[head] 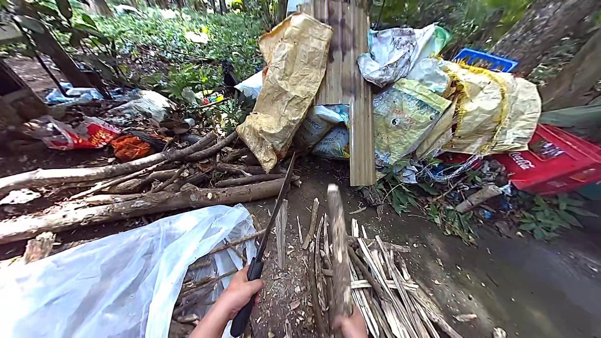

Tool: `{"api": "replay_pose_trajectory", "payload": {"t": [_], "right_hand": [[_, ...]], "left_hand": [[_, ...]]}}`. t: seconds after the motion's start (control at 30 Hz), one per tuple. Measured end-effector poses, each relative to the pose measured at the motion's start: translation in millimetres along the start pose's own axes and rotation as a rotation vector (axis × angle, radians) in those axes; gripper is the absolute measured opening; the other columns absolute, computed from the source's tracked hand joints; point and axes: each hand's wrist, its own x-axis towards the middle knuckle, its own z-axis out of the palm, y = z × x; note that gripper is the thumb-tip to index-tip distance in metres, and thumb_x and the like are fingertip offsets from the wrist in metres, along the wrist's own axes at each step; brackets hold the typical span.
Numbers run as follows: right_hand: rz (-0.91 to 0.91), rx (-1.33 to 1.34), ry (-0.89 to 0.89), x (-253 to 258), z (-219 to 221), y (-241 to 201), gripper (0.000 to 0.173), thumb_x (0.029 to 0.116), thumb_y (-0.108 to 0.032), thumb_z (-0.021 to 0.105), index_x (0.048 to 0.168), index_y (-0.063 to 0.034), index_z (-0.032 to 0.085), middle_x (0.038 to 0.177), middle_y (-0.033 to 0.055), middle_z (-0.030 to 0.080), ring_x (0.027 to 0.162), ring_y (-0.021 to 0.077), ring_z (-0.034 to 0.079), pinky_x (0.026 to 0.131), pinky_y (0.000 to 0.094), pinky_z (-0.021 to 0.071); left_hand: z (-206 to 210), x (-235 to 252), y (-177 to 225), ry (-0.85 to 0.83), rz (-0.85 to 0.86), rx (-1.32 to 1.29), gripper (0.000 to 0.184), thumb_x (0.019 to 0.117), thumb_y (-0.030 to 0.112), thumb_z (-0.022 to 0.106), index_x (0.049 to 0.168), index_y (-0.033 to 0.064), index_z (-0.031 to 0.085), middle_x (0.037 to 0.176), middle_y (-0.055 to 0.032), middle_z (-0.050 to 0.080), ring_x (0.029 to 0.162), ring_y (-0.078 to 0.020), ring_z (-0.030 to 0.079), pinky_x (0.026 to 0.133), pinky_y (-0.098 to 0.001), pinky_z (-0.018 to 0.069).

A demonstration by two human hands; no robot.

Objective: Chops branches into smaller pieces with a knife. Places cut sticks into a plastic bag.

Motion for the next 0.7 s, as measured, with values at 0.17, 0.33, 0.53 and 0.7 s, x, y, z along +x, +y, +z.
{"api": "replay_pose_trajectory", "payload": {"t": [0.17, 0.33, 0.53, 0.7], "right_hand": [[-0.782, 0.329, 0.172, -46.5, -66.3, -189.8, 0.087, 0.0603, -0.016, 0.077, 0.136, 0.0123, 0.044, 0.103, 0.0143, 0.066, 0.087, 0.0152, 0.068, 0.077, 0.0361, 0.0593], [-1.360, 0.452, 0.341, -85.5, -99.0, -321.7, 0.061, 0.0706, -0.012, 0.080, 0.121, -0.0004, 0.048, 0.094, -0.0046, 0.067, 0.084, 0.0016, 0.069, 0.079, 0.0239, 0.0610], [-0.445, -0.771, -0.081, -58.0, -43.4, -229.7, 0.082, 0.0795, -0.019, 0.083, 0.149, -0.0008, 0.042, 0.121, 0.0254, 0.066, 0.111, 0.0392, 0.067, 0.095, 0.0586, 0.0532], [-0.259, -0.727, -0.282, -34.5, -31.6, -194.9, 0.078, 0.0749, -0.017, 0.085, 0.142, -0.0009, 0.049, 0.124, 0.0253, 0.065, 0.116, 0.0393, 0.064, 0.098, 0.0595, 0.0505]], "left_hand": [[0.1, -6.6, 3.2, -0.006, -0.004, 0.009, 0.020, 0.0963, 0.000, 0.060, 0.114, 0.0004, 0.051, 0.069, -0.0041, 0.056, 0.052, -0.0126, 0.058, 0.055, -0.0270, 0.0546], [1.4, -9.7, 1.8, -0.012, 0.000, 0.002, 0.021, 0.0972, 0.001, 0.061, 0.115, 0.0003, 0.051, 0.069, -0.0030, 0.055, 0.053, -0.0117, 0.057, 0.055, -0.0262, 0.0539], [-1.7, -13.6, 5.2, 0.012, 0.010, 0.023, 0.025, 0.0973, 0.002, 0.062, 0.120, -0.0017, 0.051, 0.070, -0.0044, 0.055, 0.052, -0.0122, 0.057, 0.054, -0.0266, 0.0537], [-1.5, -4.3, 17.5, 0.006, -0.022, 0.112, 0.029, 0.0982, 0.005, 0.061, 0.124, -0.0005, 0.050, 0.074, -0.0049, 0.054, 0.054, -0.0129, 0.056, 0.055, -0.0280, 0.0536]]}}
